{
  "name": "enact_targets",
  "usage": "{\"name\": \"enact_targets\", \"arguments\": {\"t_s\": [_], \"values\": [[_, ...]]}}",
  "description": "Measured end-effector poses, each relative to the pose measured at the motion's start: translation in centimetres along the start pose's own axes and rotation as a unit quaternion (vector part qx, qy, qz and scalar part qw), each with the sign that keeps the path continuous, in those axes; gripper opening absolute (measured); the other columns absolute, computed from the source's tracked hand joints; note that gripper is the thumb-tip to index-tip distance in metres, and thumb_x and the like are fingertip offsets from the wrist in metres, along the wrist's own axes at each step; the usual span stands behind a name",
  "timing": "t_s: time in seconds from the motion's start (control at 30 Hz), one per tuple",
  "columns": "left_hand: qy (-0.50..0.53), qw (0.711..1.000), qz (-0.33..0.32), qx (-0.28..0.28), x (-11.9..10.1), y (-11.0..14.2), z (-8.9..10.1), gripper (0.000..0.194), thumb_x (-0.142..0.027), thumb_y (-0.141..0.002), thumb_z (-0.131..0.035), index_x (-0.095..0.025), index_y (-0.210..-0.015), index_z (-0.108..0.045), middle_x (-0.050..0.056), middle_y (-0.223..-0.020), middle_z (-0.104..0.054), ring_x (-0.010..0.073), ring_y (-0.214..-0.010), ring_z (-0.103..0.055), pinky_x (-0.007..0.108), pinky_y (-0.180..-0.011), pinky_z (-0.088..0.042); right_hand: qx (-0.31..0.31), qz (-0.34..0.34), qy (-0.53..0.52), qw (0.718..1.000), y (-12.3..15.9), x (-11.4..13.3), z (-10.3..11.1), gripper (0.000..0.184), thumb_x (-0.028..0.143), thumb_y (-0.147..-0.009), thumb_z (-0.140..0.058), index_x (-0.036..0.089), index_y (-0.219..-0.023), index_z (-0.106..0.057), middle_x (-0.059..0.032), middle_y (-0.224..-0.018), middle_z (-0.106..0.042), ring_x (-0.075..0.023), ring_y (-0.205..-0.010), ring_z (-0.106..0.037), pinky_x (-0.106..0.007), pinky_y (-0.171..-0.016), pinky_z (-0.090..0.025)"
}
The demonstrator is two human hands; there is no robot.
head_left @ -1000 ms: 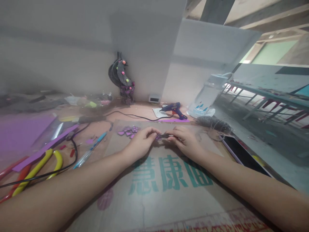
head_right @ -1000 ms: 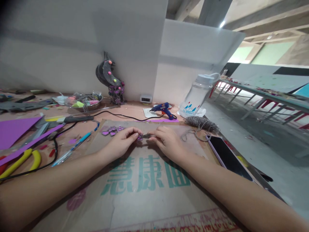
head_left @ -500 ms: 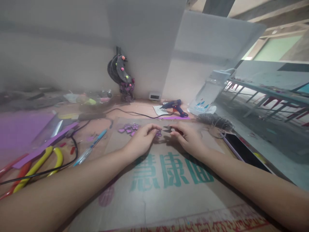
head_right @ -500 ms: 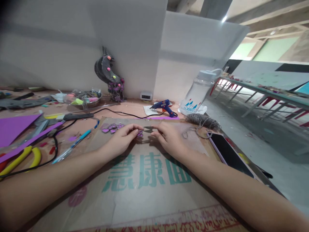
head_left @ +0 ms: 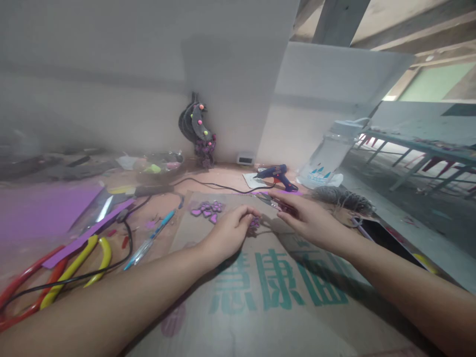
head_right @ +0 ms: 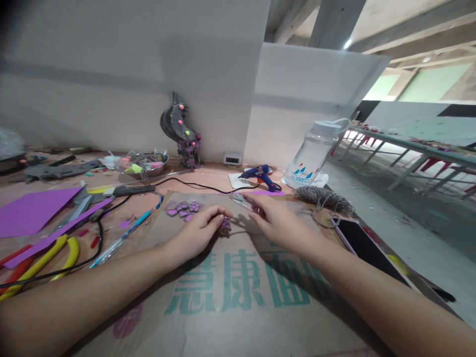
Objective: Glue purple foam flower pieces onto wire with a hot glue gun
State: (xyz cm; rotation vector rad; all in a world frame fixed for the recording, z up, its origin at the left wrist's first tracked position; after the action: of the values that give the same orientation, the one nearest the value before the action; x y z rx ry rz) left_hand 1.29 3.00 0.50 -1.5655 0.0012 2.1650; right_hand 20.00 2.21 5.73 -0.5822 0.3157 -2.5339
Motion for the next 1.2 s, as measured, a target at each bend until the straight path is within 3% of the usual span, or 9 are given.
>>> {"name": "enact_targets", "arguments": {"t_s": [0.27, 0.43, 0.57, 0.67, 0.73, 0.83, 0.93, 1.07, 1.2], "values": [[0.045, 0.999, 0.009, 0.023, -0.4, 0.2, -0.3, 0.024, -0.026, -0.093, -0.042, -0.019, -0.103, -0.062, 0.004, -0.094, -0.066, 0.0155, -0.077, -0.064, 0.027, -0.072, -0.054, 0.031, -0.002, -0.015, 0.999, -0.5, -1.0, -1.3, 0.043, 0.026, -0.091, -0.052, 0.024, -0.135, -0.053, -0.0105, -0.131, -0.061, -0.0264, -0.115, -0.06, -0.045, -0.095, -0.048], [0.053, 0.998, -0.032, -0.029, -0.8, 0.2, 0.2, 0.021, -0.02, -0.091, -0.044, -0.018, -0.103, -0.062, 0.006, -0.105, -0.067, 0.0175, -0.094, -0.064, 0.029, -0.084, -0.051, 0.042, 0.053, -0.044, 0.997, -1.9, 0.3, -3.7, 0.037, 0.014, -0.085, -0.053, 0.021, -0.121, -0.061, -0.0101, -0.119, -0.067, -0.0248, -0.103, -0.063, -0.043, -0.089, -0.049], [0.053, 0.996, -0.048, -0.046, -0.8, 0.2, 0.3, 0.02, -0.018, -0.09, -0.047, -0.018, -0.103, -0.063, 0.005, -0.103, -0.068, 0.0173, -0.094, -0.063, 0.03, -0.087, -0.049, 0.033, 0.055, -0.111, 0.992, -4.1, 1.2, -4.9, 0.056, 0.007, -0.071, -0.059, 0.02, -0.126, -0.058, -0.0103, -0.121, -0.065, -0.0247, -0.107, -0.062, -0.042, -0.093, -0.048], [0.078, 0.996, -0.033, -0.031, -0.6, 0.2, 0.1, 0.021, -0.019, -0.09, -0.047, -0.018, -0.105, -0.062, 0.005, -0.099, -0.068, 0.0161, -0.085, -0.064, 0.029, -0.08, -0.051, -0.02, 0.009, -0.141, 0.99, -4.7, 1.0, -4.5, 0.046, 0.012, -0.08, -0.055, 0.018, -0.126, -0.058, -0.0124, -0.125, -0.063, -0.0249, -0.114, -0.059, -0.044, -0.1, -0.044], [0.089, 0.995, -0.019, -0.032, -0.4, 0.1, 0.1, 0.021, -0.02, -0.09, -0.048, -0.017, -0.105, -0.061, 0.005, -0.098, -0.068, 0.0161, -0.083, -0.065, 0.029, -0.079, -0.052, -0.059, -0.024, -0.156, 0.986, -4.1, 0.8, -3.7, 0.031, 0.02, -0.092, -0.045, 0.017, -0.116, -0.064, -0.012, -0.119, -0.066, -0.0236, -0.113, -0.06, -0.044, -0.1, -0.044], [0.086, 0.995, -0.006, -0.053, -0.1, -0.1, 0.2, 0.02, -0.022, -0.088, -0.052, -0.017, -0.104, -0.063, 0.006, -0.103, -0.069, 0.0177, -0.093, -0.065, 0.03, -0.086, -0.051, -0.046, -0.049, -0.182, 0.981, -2.0, 0.5, -2.7, 0.033, 0.033, -0.098, -0.037, 0.018, -0.104, -0.066, -0.0105, -0.107, -0.07, -0.0221, -0.102, -0.064, -0.041, -0.092, -0.05], [0.073, 0.995, 0.001, -0.063, 0.1, -0.2, 0.3, 0.021, -0.026, -0.088, -0.055, -0.017, -0.105, -0.065, 0.007, -0.106, -0.07, 0.0191, -0.098, -0.064, 0.031, -0.09, -0.049, -0.007, -0.042, -0.17, 0.985, 0.3, 0.6, -2.3, 0.029, 0.036, -0.096, -0.043, 0.02, -0.099, -0.066, -0.009, -0.101, -0.071, -0.0221, -0.093, -0.066, -0.039, -0.084, -0.052], [0.058, 0.996, -0.003, -0.061, 0.3, -0.2, 0.3, 0.024, -0.026, -0.086, -0.056, -0.017, -0.106, -0.064, 0.008, -0.102, -0.07, 0.019, -0.095, -0.065, 0.032, -0.087, -0.05, 0.005, 0.001, -0.181, 0.984, 1.8, 1.4, -2.9, 0.018, 0.031, -0.091, -0.053, 0.02, -0.097, -0.067, -0.0075, -0.102, -0.071, -0.0218, -0.097, -0.065, -0.037, -0.089, -0.05], [0.035, 0.998, 0.006, -0.042, 0.1, -0.1, 0.3, 0.026, -0.027, -0.084, -0.059, -0.015, -0.107, -0.063, 0.008, -0.097, -0.07, 0.0192, -0.091, -0.065, 0.033, -0.085, -0.05, 0.02, -0.065, -0.254, 0.965, 2.0, 1.2, -3.7, 0.024, 0.034, -0.093, -0.05, 0.019, -0.088, -0.068, -0.006, -0.089, -0.073, -0.0188, -0.082, -0.068, -0.031, -0.076, -0.053]]}}
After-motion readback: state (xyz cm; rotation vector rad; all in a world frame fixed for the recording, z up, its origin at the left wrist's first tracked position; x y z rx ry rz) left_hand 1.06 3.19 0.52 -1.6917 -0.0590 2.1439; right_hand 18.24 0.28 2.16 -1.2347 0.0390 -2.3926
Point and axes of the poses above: each hand's wrist, its own y-axis away from the middle knuckle, its own z-axis out of the back of the hand, x = y × z, the point moved 3 cm from there along -y, towards the middle knuckle
